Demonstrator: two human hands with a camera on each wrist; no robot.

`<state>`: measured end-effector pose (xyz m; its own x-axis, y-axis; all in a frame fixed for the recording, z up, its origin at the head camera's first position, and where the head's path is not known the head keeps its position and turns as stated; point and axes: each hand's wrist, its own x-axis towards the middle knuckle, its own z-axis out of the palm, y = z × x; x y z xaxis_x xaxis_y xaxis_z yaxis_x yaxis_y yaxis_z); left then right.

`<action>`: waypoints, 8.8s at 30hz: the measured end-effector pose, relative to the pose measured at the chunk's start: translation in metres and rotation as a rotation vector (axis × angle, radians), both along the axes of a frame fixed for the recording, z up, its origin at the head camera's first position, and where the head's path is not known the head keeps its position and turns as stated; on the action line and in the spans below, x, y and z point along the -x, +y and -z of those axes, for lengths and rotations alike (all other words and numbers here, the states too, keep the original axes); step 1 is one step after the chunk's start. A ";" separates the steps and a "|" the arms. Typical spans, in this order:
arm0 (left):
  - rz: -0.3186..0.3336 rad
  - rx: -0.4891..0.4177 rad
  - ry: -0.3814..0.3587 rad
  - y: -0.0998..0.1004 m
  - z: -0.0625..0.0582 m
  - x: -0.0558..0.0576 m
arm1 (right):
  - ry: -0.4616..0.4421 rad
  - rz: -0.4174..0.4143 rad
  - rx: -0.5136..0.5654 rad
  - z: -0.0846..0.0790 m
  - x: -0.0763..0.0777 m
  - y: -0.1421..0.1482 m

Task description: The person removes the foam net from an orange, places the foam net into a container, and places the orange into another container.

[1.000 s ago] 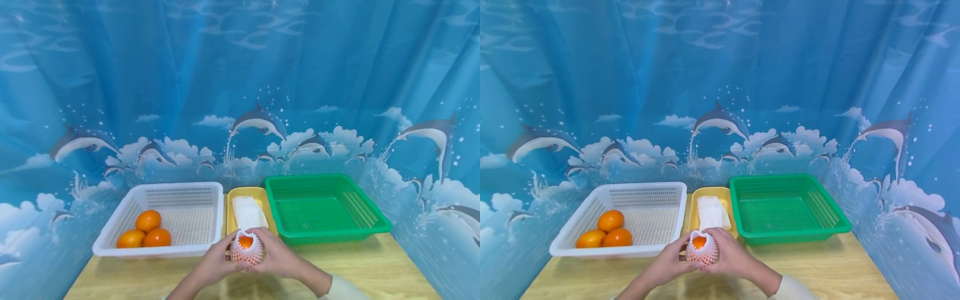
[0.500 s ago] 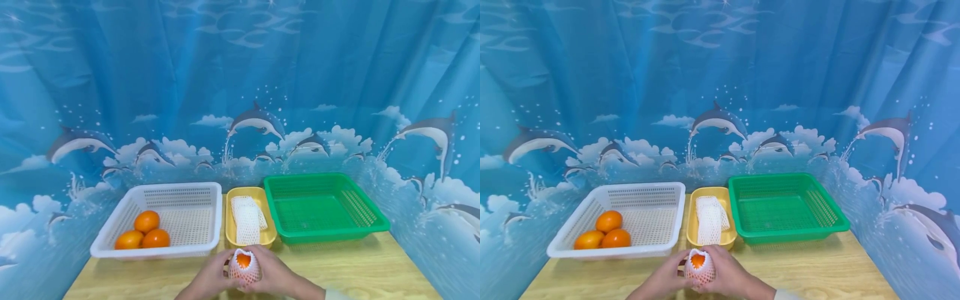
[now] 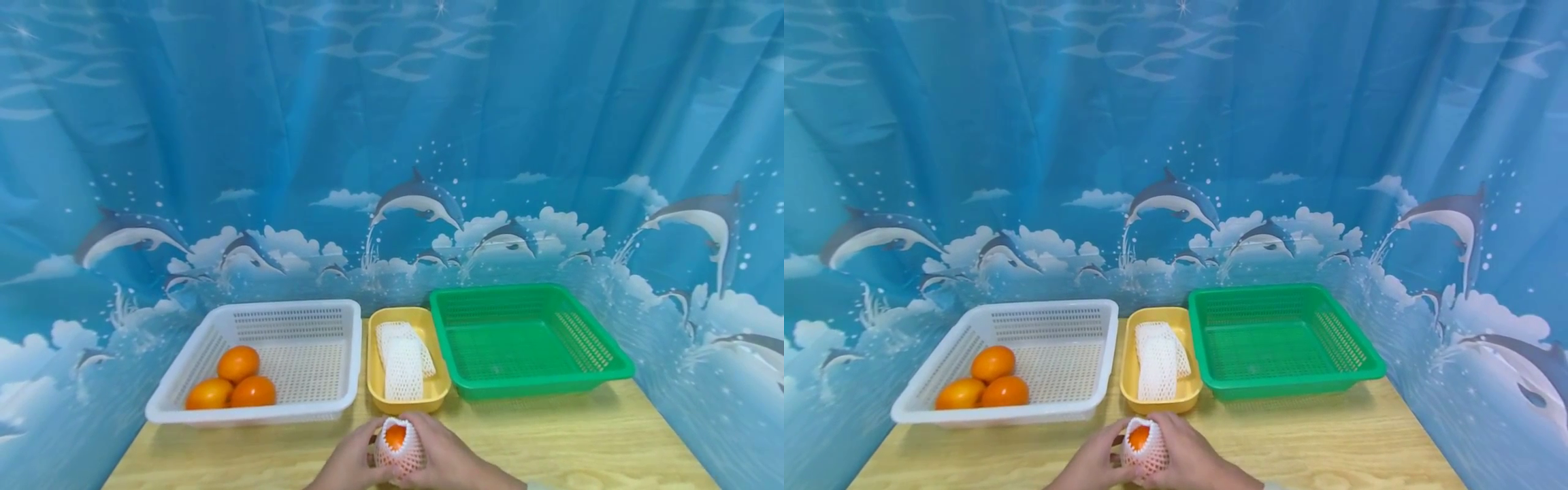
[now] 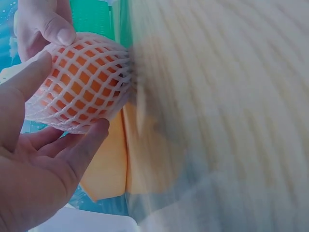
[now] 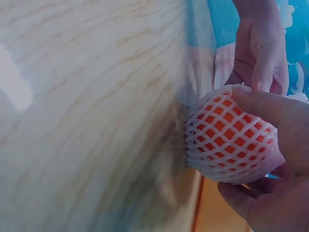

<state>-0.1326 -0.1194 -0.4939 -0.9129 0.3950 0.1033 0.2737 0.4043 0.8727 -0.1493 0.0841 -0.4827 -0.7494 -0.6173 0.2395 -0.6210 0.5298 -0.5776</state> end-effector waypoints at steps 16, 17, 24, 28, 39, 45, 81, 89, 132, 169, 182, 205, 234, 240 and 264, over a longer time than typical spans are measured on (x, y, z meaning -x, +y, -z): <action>0.015 -0.085 -0.034 0.002 0.004 -0.001 | -0.142 -0.060 -0.006 -0.008 0.012 0.012; 0.016 -0.088 -0.039 0.002 0.004 -0.001 | -0.142 -0.057 -0.008 -0.008 0.012 0.011; -0.031 0.015 0.023 0.006 0.002 -0.003 | -0.133 -0.064 -0.033 -0.013 0.011 0.009; -0.097 0.156 0.158 0.008 0.002 -0.009 | -0.071 -0.053 -0.090 -0.015 0.007 0.004; -0.098 0.160 0.090 0.011 -0.003 -0.010 | -0.147 0.037 -0.178 -0.021 0.007 0.004; -0.109 0.192 0.120 0.012 -0.002 -0.012 | -0.153 0.046 -0.173 -0.019 0.005 0.005; -0.046 0.086 0.320 0.011 -0.003 0.000 | -0.214 -0.093 -0.063 -0.015 0.014 0.018; -0.107 0.033 0.320 0.013 -0.001 0.000 | -0.191 -0.171 -0.005 -0.016 0.016 0.016; -0.065 0.057 0.151 0.014 -0.006 0.003 | -0.198 -0.131 -0.105 -0.023 0.018 0.022; -0.075 0.070 0.201 0.017 -0.006 0.001 | -0.102 -0.083 -0.090 -0.019 0.017 0.022; -0.011 0.056 0.204 0.016 -0.005 -0.001 | -0.189 -0.050 -0.125 -0.026 0.016 0.022; -0.115 0.078 0.228 0.017 -0.011 0.000 | -0.191 -0.133 -0.044 -0.014 0.011 0.019; -0.027 0.179 0.234 0.017 0.000 -0.001 | -0.169 -0.141 -0.142 -0.027 0.011 0.022; -0.045 0.177 0.271 0.014 -0.004 -0.002 | -0.149 -0.161 -0.126 -0.021 0.008 0.022; -0.036 0.200 0.297 0.012 -0.007 -0.006 | -0.134 -0.132 -0.017 -0.019 0.014 0.026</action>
